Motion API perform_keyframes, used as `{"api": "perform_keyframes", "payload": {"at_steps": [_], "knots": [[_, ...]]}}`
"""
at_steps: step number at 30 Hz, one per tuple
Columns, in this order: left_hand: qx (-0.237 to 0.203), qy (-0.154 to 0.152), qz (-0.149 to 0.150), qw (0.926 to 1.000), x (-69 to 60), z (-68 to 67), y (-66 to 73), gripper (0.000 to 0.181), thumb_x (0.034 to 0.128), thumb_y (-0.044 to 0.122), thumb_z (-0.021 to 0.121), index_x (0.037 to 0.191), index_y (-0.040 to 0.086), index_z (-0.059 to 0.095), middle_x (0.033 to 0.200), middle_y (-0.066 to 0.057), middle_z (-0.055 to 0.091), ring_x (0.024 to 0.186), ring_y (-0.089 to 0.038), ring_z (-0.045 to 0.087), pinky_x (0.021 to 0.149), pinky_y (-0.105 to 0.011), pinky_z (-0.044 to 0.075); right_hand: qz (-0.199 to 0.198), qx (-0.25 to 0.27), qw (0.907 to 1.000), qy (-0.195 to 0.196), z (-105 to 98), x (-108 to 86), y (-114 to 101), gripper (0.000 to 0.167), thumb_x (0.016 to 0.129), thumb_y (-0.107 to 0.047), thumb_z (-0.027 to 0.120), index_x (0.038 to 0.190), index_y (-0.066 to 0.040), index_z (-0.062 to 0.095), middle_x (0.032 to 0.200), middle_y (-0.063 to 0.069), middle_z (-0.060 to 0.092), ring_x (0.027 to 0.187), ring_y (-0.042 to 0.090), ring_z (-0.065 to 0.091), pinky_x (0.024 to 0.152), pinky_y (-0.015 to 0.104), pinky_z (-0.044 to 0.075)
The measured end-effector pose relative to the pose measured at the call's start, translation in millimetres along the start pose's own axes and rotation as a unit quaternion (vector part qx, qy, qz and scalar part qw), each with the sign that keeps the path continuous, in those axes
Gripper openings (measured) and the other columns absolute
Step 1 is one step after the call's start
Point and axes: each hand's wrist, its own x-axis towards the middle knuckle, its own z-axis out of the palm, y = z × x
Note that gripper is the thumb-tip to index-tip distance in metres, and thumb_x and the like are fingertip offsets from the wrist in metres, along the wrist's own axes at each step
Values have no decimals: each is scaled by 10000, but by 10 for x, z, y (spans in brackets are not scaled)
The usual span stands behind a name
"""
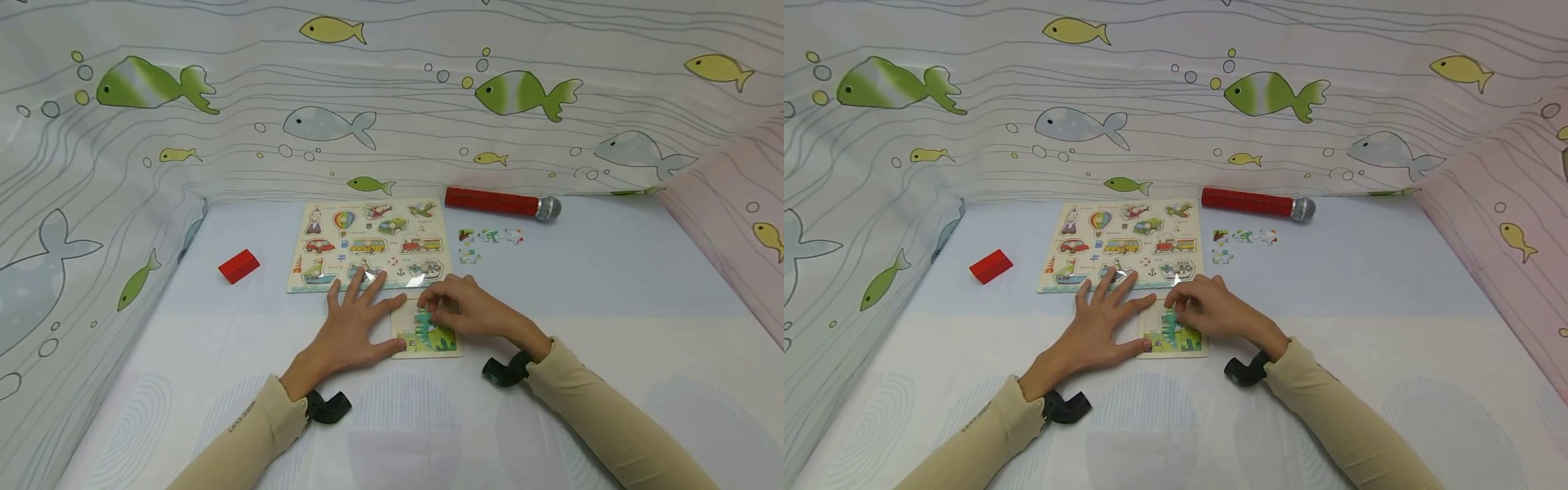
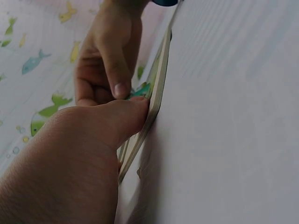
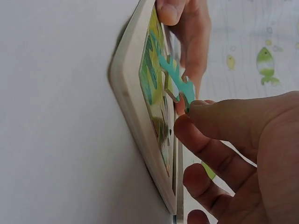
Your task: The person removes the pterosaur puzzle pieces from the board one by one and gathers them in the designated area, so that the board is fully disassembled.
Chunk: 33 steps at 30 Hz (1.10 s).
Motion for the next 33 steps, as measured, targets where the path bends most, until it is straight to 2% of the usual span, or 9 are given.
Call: {"api": "perform_keyframes", "payload": {"at_steps": [5,8,12,19,33], "knots": [[-14,-17,-11,10000,1,-1,0,732,872,708,587,1516,380,476,1707,-56,233,1596,-406,12,1149,-748,27,25,152,9999,73,6,2,19,142,946,-104,709,1041,-208,729,941,-91,697,861,126,518,837,378,283],[-27,-13,-14,10000,1,-1,1,732,871,709,587,1515,380,478,1708,-56,231,1596,-407,13,1150,-751,28,-35,441,9990,37,4,10,34,140,953,-90,702,1062,-175,728,996,-62,724,847,130,539,845,346,383],[-7,13,4,10000,-2,1,-3,734,871,710,585,1518,381,474,1707,-60,232,1594,-416,22,1149,-752,31,-119,821,9966,-11,-18,19,45,143,963,-69,684,1095,-109,719,949,-26,718,827,135,584,765,278,491],[-32,22,-5,10000,-5,-3,3,738,869,706,588,1519,377,474,1703,-66,244,1593,-416,27,1146,-751,29,145,961,9951,165,-129,18,104,158,976,-102,680,1128,-87,718,889,-11,683,839,153,585,759,269,458],[-55,17,-19,10000,-4,-16,15,739,863,698,603,1514,370,484,1705,-60,239,1595,-407,33,1151,-747,22,903,787,9893,828,-499,-107,473,156,992,-136,657,1129,-107,726,973,48,682,926,168,569,817,318,414]]}}
